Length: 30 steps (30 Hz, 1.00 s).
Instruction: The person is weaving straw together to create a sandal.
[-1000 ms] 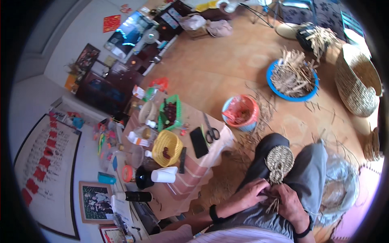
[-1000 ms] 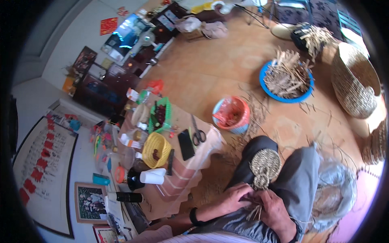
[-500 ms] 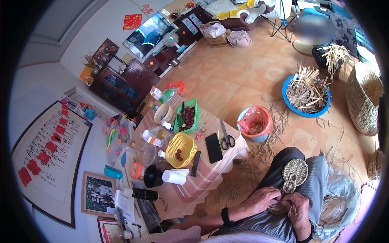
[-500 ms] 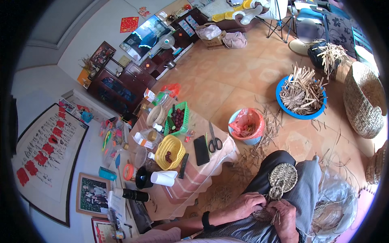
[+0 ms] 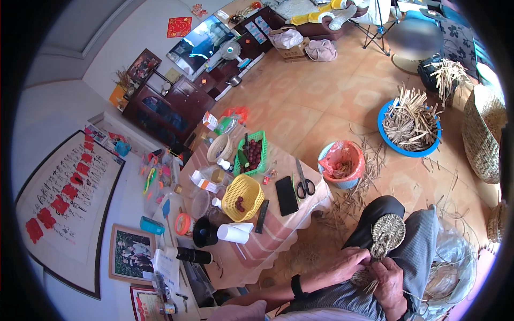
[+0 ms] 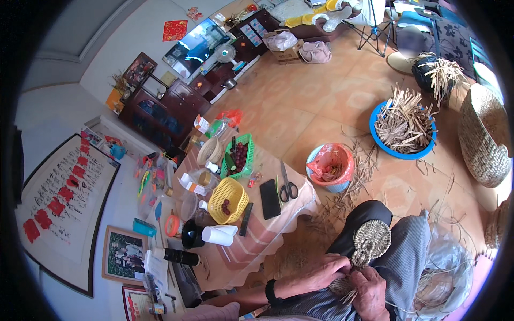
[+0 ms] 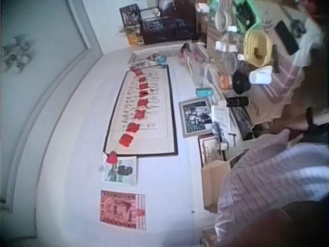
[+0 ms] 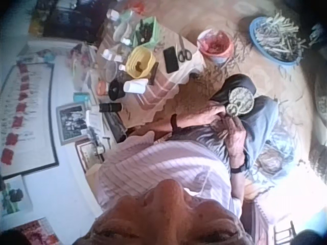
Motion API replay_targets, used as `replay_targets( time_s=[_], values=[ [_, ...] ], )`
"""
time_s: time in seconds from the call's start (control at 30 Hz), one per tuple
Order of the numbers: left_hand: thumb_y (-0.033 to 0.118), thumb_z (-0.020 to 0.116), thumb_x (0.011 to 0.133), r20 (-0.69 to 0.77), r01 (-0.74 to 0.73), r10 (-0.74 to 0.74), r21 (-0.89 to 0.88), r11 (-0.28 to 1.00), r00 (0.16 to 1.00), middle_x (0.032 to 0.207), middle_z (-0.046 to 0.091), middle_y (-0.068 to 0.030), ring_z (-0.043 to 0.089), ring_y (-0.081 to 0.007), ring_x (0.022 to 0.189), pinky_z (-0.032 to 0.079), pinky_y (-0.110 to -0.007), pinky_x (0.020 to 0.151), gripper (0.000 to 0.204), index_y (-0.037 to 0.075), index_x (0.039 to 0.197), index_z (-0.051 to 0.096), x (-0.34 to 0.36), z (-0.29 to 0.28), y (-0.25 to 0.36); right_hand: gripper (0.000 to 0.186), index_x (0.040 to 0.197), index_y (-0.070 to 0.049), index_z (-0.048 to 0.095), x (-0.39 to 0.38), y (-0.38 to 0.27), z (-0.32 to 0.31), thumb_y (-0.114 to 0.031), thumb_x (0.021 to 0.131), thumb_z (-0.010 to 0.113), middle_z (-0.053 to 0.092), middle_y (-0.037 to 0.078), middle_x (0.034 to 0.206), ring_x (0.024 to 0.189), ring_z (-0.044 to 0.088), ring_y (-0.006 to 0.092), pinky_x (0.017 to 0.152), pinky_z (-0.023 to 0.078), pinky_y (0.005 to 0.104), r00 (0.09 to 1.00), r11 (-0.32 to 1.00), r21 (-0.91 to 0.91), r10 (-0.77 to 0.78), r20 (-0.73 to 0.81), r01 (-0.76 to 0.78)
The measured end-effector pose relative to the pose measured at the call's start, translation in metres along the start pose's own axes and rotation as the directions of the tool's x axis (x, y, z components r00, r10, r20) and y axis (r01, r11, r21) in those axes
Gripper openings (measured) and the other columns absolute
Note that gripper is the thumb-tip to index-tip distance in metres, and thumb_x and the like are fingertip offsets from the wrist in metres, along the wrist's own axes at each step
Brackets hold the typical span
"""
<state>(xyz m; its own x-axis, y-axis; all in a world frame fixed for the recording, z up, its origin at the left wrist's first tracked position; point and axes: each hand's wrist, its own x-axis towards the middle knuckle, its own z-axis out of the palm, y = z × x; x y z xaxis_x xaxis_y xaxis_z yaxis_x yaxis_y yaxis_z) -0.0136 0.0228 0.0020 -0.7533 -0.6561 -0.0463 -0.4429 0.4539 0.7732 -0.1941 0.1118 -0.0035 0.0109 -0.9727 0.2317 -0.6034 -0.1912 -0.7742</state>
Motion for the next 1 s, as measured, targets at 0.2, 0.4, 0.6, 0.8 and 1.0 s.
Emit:
replay_targets(
  time_s=[0.2, 0.4, 0.6, 0.8, 1.0],
  values=[
    [0.009, 0.073, 0.087, -0.034, -0.003, 0.003, -0.015, 1.000, 0.999, 0.093, 0.065, -0.0103, 0.065, -0.0308, 0.093, 0.051, -0.041, 0.082, 0.017, 0.004, 0.100, 0.064, -0.008, 0.000, -0.006, 0.010, 0.081, -0.005, 0.065, 0.003, 0.004, 0.008, -0.005, 0.075, 0.073, 0.057, 0.012, 0.073, 0.068, 0.061, 0.0334, 0.061, 0.050, 0.0431, 1.000, 1.000, 0.018, 0.002, -0.008, -0.002],
    [0.007, 0.073, 0.085, -0.102, -0.045, 0.042, -0.026, 0.999, 0.994, 0.090, 0.065, -0.0097, 0.064, -0.0297, 0.090, 0.051, -0.040, 0.081, 0.015, 0.004, 0.098, 0.066, -0.015, 0.004, -0.014, 0.011, 0.077, -0.004, 0.063, 0.004, 0.010, 0.016, -0.007, 0.077, 0.073, 0.057, 0.013, 0.073, 0.068, 0.062, 0.0348, 0.060, 0.049, 0.0446, 1.000, 0.999, 0.052, -0.002, 0.019, 0.001],
    [0.004, 0.074, 0.083, -0.103, 0.011, -0.013, -0.019, 1.000, 0.995, 0.091, 0.065, -0.0091, 0.065, -0.0283, 0.089, 0.052, -0.038, 0.078, 0.017, 0.003, 0.098, 0.065, -0.016, 0.006, -0.014, 0.014, 0.075, -0.004, 0.062, 0.003, 0.006, 0.015, -0.009, 0.078, 0.074, 0.059, 0.013, 0.072, 0.067, 0.063, 0.0356, 0.060, 0.049, 0.0450, 0.995, 0.994, 0.064, 0.090, 0.039, -0.093],
    [0.004, 0.073, 0.081, -0.042, 0.089, -0.096, -0.143, 0.986, 0.995, 0.092, 0.065, -0.0110, 0.066, -0.0286, 0.086, 0.053, -0.037, 0.075, 0.019, 0.001, 0.098, 0.064, -0.010, 0.012, -0.017, 0.014, 0.074, -0.004, 0.061, -0.001, 0.008, 0.016, -0.009, 0.079, 0.073, 0.059, 0.014, 0.072, 0.066, 0.063, 0.0364, 0.060, 0.048, 0.0461, 0.991, 0.990, 0.053, 0.131, 0.024, -0.133],
    [0.002, 0.068, 0.080, -0.086, 0.047, -0.054, -0.086, 0.995, 0.995, 0.094, 0.065, -0.0148, 0.066, -0.0327, 0.090, 0.053, -0.040, 0.077, 0.022, 0.002, 0.100, 0.059, -0.009, 0.011, -0.010, 0.016, 0.074, -0.004, 0.059, 0.002, 0.007, 0.018, -0.009, 0.081, 0.072, 0.059, 0.014, 0.071, 0.064, 0.062, 0.0372, 0.058, 0.047, 0.0472, 0.995, 0.995, 0.031, 0.095, 0.010, -0.095]
  ],
)
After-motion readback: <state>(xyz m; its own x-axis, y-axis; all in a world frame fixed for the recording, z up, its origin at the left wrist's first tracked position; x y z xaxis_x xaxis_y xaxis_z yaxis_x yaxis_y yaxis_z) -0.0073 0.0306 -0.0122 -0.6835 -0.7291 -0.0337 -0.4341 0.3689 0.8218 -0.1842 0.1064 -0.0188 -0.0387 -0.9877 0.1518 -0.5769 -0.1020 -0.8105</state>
